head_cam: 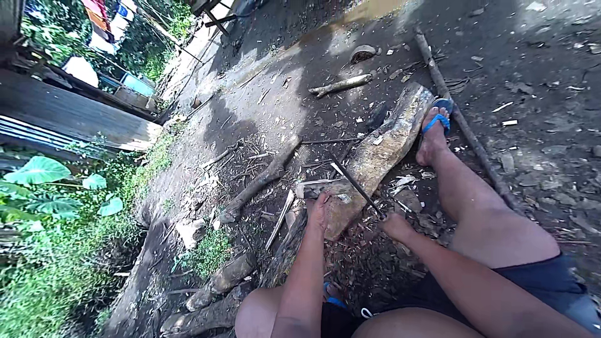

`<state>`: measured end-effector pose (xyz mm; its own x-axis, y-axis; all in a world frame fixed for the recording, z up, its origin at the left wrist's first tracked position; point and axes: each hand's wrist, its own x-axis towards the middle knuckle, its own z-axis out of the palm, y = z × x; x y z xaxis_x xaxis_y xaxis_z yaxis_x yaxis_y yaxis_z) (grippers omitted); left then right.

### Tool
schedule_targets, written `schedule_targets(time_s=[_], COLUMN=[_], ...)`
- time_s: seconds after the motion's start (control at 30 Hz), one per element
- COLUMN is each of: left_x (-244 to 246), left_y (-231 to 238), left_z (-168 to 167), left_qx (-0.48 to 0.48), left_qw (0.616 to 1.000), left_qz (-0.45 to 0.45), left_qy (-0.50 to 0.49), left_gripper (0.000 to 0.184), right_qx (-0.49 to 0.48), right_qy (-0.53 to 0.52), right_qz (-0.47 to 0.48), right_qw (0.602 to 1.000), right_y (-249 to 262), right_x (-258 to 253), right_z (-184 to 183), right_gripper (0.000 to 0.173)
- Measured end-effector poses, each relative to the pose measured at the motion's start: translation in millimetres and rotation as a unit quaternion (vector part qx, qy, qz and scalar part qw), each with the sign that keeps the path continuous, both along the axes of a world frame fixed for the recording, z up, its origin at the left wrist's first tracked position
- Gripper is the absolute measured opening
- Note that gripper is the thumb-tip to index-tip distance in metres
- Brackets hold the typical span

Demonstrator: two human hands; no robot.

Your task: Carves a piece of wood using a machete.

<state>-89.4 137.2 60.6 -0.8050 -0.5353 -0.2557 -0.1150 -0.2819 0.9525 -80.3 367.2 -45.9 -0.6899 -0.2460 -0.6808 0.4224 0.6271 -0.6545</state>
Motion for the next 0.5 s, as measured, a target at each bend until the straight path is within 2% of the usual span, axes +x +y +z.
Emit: schedule_targets(time_s=[0.1, 0.17, 0.3, 0.33, 0.4, 0.5], left_x=[4, 10, 18, 20, 23, 27], left_y=[1, 5, -10, -17, -33, -50], left_z=[-21, -19, 17, 29, 47, 63], left_qx=[-0.031, -0.040, -0.099, -0.121, -0.186, -0.294], left_qw=[0.999, 0.999, 0.995, 0.992, 0.979, 0.939], left_qz=[-0.006, -0.003, -0.026, -0.041, -0.080, -0.153], left_qy=[0.000, 0.003, 0.024, 0.020, -0.011, -0.094], left_gripper=[0.065, 0.064, 0.065, 0.060, 0.054, 0.051], right_qx=[-0.005, -0.011, -0.017, -0.018, -0.011, -0.001], right_qy=[0.005, 0.002, -0.007, -0.010, -0.010, 0.001], right_qz=[-0.006, -0.007, -0.010, -0.008, -0.006, -0.001], right_qw=[1.000, 1.000, 1.000, 1.000, 1.000, 1.000], right_y=[1, 2, 2, 2, 1, 0], right_x=[2, 4, 5, 4, 4, 5], right_z=[-1, 0, -2, -3, -3, -6], right_gripper=[0.034, 0.034, 0.034, 0.034, 0.033, 0.032])
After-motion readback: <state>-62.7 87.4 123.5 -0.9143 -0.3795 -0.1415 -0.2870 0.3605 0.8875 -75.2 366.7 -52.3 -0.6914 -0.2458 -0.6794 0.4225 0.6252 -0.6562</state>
